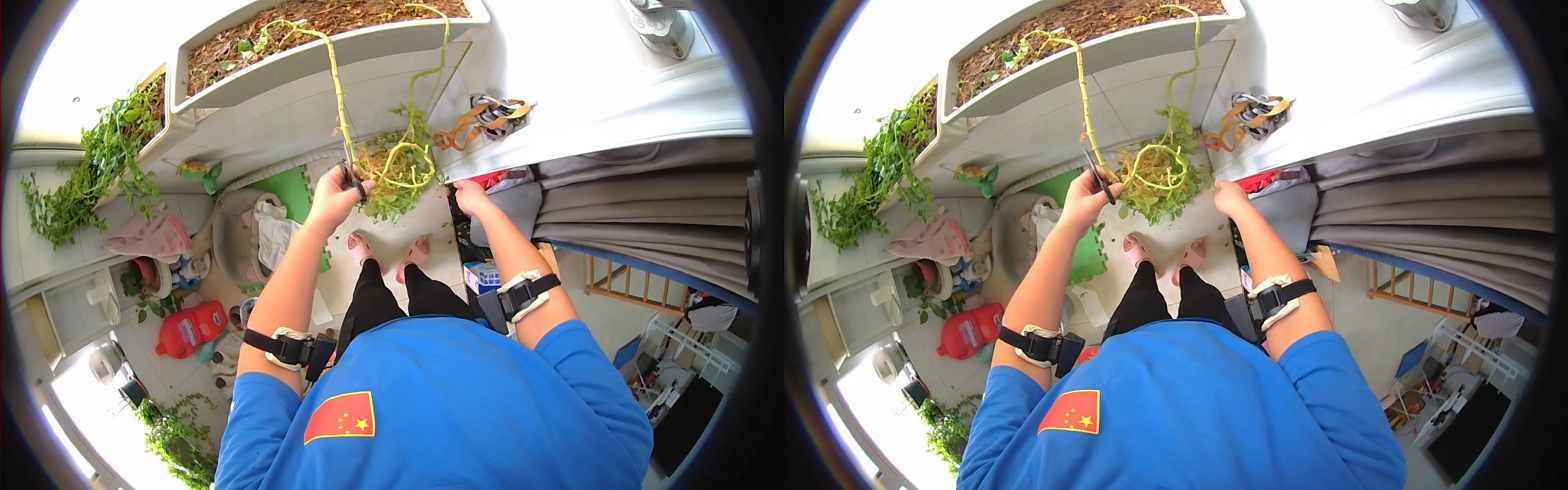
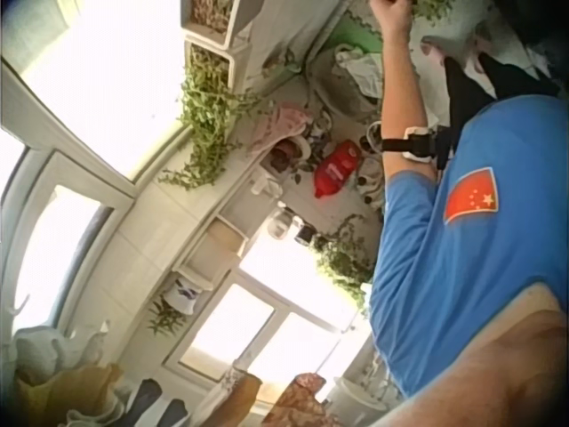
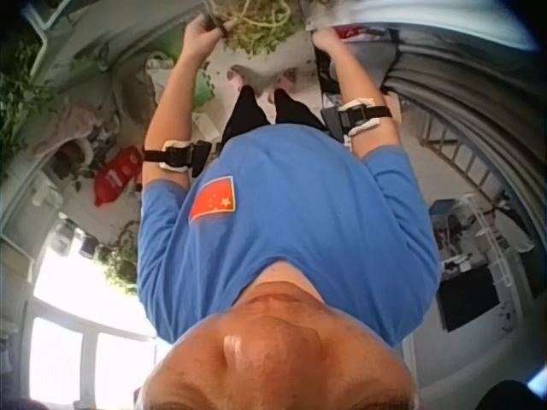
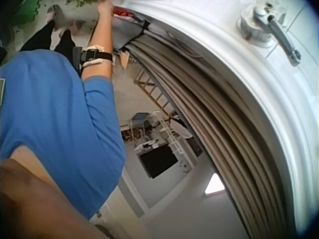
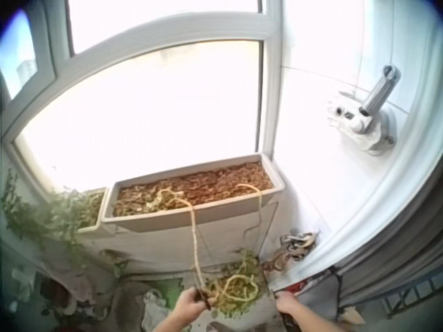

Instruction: The person uses scissors to prune a vine-like plant by cutting sections off a long stem and then pulls at the base of the plant in a window box planter by hand.

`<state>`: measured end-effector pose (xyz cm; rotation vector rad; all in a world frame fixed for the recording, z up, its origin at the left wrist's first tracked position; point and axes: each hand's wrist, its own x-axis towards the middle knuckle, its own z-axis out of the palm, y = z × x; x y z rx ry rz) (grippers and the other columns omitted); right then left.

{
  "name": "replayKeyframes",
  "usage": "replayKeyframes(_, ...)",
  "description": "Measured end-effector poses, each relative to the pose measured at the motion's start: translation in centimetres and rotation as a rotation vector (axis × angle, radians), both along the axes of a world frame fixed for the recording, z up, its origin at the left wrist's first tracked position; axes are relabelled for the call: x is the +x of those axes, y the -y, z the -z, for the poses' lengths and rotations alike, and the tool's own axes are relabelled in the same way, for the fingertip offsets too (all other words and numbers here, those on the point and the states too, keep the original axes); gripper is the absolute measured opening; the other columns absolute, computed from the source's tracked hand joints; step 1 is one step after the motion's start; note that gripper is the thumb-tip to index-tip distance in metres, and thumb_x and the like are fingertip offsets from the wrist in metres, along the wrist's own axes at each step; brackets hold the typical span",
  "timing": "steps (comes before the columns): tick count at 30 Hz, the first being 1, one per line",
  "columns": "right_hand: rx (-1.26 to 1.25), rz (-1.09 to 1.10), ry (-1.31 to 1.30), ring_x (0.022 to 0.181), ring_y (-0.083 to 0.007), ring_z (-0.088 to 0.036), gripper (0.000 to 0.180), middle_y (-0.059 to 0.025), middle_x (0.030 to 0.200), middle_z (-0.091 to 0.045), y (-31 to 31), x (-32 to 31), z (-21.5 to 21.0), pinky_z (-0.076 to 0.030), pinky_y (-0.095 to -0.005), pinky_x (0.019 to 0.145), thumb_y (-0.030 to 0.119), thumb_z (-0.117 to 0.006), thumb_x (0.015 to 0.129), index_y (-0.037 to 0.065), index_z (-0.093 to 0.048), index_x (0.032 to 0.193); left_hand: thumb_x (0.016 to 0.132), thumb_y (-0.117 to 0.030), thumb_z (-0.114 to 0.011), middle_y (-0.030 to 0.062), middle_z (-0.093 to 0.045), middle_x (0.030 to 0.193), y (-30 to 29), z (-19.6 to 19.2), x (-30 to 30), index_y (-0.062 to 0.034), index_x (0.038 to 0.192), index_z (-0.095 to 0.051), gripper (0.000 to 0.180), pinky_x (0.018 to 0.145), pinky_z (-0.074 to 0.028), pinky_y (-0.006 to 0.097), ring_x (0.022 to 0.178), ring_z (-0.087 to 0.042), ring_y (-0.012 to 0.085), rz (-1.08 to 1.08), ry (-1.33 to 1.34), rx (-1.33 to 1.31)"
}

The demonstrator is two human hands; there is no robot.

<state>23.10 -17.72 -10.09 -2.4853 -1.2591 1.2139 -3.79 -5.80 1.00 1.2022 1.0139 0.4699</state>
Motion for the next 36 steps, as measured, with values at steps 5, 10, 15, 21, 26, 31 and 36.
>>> replayKeyframes(5,0.26,0.027,-0.26,0.093,-0.0255,-0.056,0.051,-0.0144,0.107,-0.055,0.5,-4.6,-1.7,-0.045,-0.0335,0.08,0.018,-0.06,0.075,0.001,-0.044,0.12,0.072,-0.007,-0.069,-0.0037,-0.052,0.074,0.4,0.1,0.3,-0.0069,0.084,-0.051,0.022,0.063,-0.041,0.021,0.067,-0.049,0.0053,-0.043,0.061,-0.015)
replayKeyframes(10,0.304,0.516,-0.859,0.081,-0.0101,-0.055,0.031,-0.0065,0.095,-0.059,-3.0,-8.6,-5.7,-0.046,-0.0245,0.068,0.024,-0.048,0.088,0.005,-0.05,0.112,0.071,-0.006,-0.068,-0.0034,-0.053,0.075,1.1,0.2,1.4,-0.007,0.084,-0.051,0.021,0.063,-0.041,0.021,0.068,-0.049,0.0054,-0.079,0.07,-0.039)
replayKeyframes(15,0.523,0.698,-0.705,0.072,-0.009,-0.056,0.022,-0.0054,0.08,-0.06,-4.5,-8.3,-6.2,-0.044,-0.0209,0.064,0.017,-0.044,0.09,0.002,-0.057,0.098,0.071,-0.005,-0.068,-0.0034,-0.053,0.076,1.7,-0.1,1.8,-0.0078,0.083,-0.05,0.022,0.063,-0.041,0.022,0.069,-0.049,0.0057,-0.147,0.122,-0.084)
replayKeyframes(21,0.78,0.516,-0.661,0.072,-0.0089,-0.055,0.019,-0.004,0.077,-0.059,-6.2,-7.3,-8.3,-0.044,-0.0221,0.066,0.016,-0.045,0.09,0.003,-0.058,0.097,0.071,-0.006,-0.07,-0.0043,-0.05,0.072,2.2,-0.4,2.0,-0.005,0.084,-0.051,0.023,0.058,-0.041,0.019,0.064,-0.047,0.0043,-0.197,0.207,-0.112)
replayKeyframes(26,0.69,0.535,-0.666,0.063,-0.0081,-0.053,0.015,-0.0023,0.073,-0.057,-7.5,-8.3,-6.0,-0.043,-0.0228,0.059,0.015,-0.053,0.084,0.005,-0.055,0.094,0.071,-0.006,-0.07,-0.0036,-0.051,0.074,2.4,-0.4,3.4,-0.006,0.084,-0.051,0.022,0.06,-0.041,0.02,0.066,-0.047,0.0043,-0.166,0.146,-0.038)
replayKeyframes(31,0.477,0.743,-0.686,0.058,-0.0066,-0.05,0.014,-0.0021,0.07,-0.056,-5.9,-7.9,-5.4,-0.042,-0.0203,0.053,0.017,-0.054,0.084,0.006,-0.055,0.092,0.071,-0.007,-0.07,-0.0039,-0.049,0.073,2.3,-0.6,2.6,-0.0047,0.083,-0.051,0.023,0.057,-0.04,0.02,0.063,-0.045,0.0043,-0.197,0.043,-0.012)
replayKeyframes(36,0.51,0.702,-0.657,0.061,-0.0073,-0.053,0.013,-0.0027,0.071,-0.058,-2.9,-8.7,-5.5,-0.042,-0.0204,0.056,0.016,-0.051,0.086,0.004,-0.056,0.09,0.071,-0.004,-0.069,-0.0032,-0.052,0.074,2.2,0.7,1.2,-0.0048,0.083,-0.052,0.021,0.06,-0.041,0.021,0.066,-0.048,0.0054,-0.269,0.128,-0.122)
